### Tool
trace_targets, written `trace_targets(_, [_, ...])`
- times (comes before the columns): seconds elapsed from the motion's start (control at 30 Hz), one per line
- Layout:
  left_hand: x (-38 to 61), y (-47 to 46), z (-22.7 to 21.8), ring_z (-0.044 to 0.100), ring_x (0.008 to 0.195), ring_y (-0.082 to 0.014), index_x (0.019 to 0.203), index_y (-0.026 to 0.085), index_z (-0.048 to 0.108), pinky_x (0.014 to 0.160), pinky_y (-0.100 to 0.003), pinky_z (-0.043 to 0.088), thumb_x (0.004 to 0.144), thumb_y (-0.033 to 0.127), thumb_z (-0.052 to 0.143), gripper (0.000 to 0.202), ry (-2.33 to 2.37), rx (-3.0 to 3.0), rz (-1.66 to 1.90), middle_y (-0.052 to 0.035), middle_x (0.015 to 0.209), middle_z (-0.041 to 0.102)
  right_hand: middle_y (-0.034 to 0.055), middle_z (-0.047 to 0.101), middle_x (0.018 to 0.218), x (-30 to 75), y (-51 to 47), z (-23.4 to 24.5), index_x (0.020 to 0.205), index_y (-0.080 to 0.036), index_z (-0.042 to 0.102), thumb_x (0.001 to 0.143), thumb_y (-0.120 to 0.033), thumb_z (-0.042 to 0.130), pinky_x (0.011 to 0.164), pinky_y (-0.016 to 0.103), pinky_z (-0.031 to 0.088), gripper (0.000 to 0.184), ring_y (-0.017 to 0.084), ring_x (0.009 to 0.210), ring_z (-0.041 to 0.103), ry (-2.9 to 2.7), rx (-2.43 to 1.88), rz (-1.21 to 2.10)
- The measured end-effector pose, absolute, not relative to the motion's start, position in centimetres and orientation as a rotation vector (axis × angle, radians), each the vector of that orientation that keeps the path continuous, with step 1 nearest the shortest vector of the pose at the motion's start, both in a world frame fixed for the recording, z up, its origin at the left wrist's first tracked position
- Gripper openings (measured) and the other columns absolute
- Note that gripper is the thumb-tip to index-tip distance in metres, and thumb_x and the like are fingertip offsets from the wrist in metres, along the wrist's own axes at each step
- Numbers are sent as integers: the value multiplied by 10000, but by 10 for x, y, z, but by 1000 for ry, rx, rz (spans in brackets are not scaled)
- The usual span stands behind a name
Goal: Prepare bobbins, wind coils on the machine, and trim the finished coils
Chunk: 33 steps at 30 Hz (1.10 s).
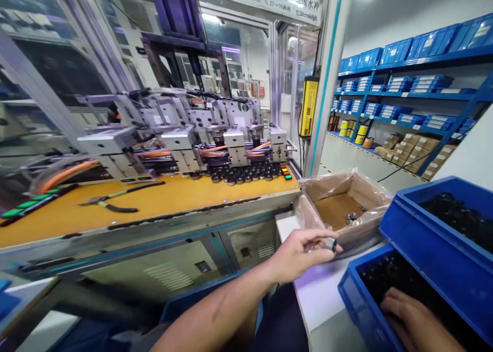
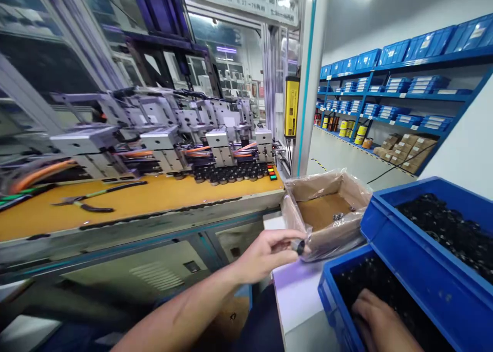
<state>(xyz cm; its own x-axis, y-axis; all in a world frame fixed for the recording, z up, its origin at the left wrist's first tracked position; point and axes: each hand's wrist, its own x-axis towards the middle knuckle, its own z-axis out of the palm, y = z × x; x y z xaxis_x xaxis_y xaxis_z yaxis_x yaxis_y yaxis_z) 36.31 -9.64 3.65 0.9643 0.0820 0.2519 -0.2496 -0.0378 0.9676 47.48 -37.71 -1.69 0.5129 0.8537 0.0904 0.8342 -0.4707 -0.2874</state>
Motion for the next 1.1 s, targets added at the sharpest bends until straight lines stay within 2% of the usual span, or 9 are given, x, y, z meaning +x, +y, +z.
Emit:
trace_targets(0.07, [337,-99,28,723,859,-219,1137,139,701,792,-314,532,765,445,772,487,-125,1282,188,-144,991,772,70,683,852,473,-375,3,817,-207,688,944,-172,438,706,255,557,283,185,760,690,-1390,-2403,-58])
trace_targets(0.17, [315,-101,24,725,781,-190,1041,167,749,766,-295,529,708,413,832,421,-113,1081,135,-116,932,781,66,672,901,457,-362,43,949,-199,662,960,-241,493,760,291,551,174,193,814,676,-1308,-2277,-361])
trace_targets(0.33, [294,-107,31,724,757,-164,1031,190,765,761,-271,543,710,325,846,357,-142,1018,150,-89,906,783,54,686,900,412,-322,87,1016,-182,629,938,-141,542,759,256,543,124,158,814,666,-1409,-1936,-594])
trace_targets(0.47, [277,-117,23,732,768,-154,1023,196,766,749,-245,564,697,172,847,337,-105,1019,227,-79,954,781,70,687,925,384,-300,77,1061,-167,618,919,-67,537,783,253,559,191,152,866,666,-1516,-1718,-539])
trace_targets(0.6, [266,-129,7,738,767,-153,992,206,772,722,-235,581,666,123,850,346,35,992,282,-66,1050,772,73,670,903,370,-299,55,1096,-166,603,904,-38,537,758,270,577,240,154,852,654,-1565,-1626,-448])
trace_targets(0.67, [264,-132,4,735,732,-139,979,202,773,705,-223,580,646,116,859,355,73,990,253,-54,1004,782,68,660,896,366,-301,52,1089,-169,600,898,-39,539,744,270,578,239,150,838,647,-1543,-1613,-377])
trace_targets(0.83, [266,-134,12,702,631,-106,994,175,770,629,-172,542,670,134,850,337,7,1034,81,-25,725,776,88,610,953,361,-301,54,1093,-153,601,899,-68,541,743,294,566,219,161,877,615,-1489,-1580,-219])
trace_targets(1.1, [272,-128,26,705,684,-116,985,173,773,685,-196,556,654,175,863,343,2,1106,25,-24,757,777,73,569,933,363,-296,44,1127,-171,606,901,-40,534,665,263,551,271,147,812,583,-1502,-1590,-369])
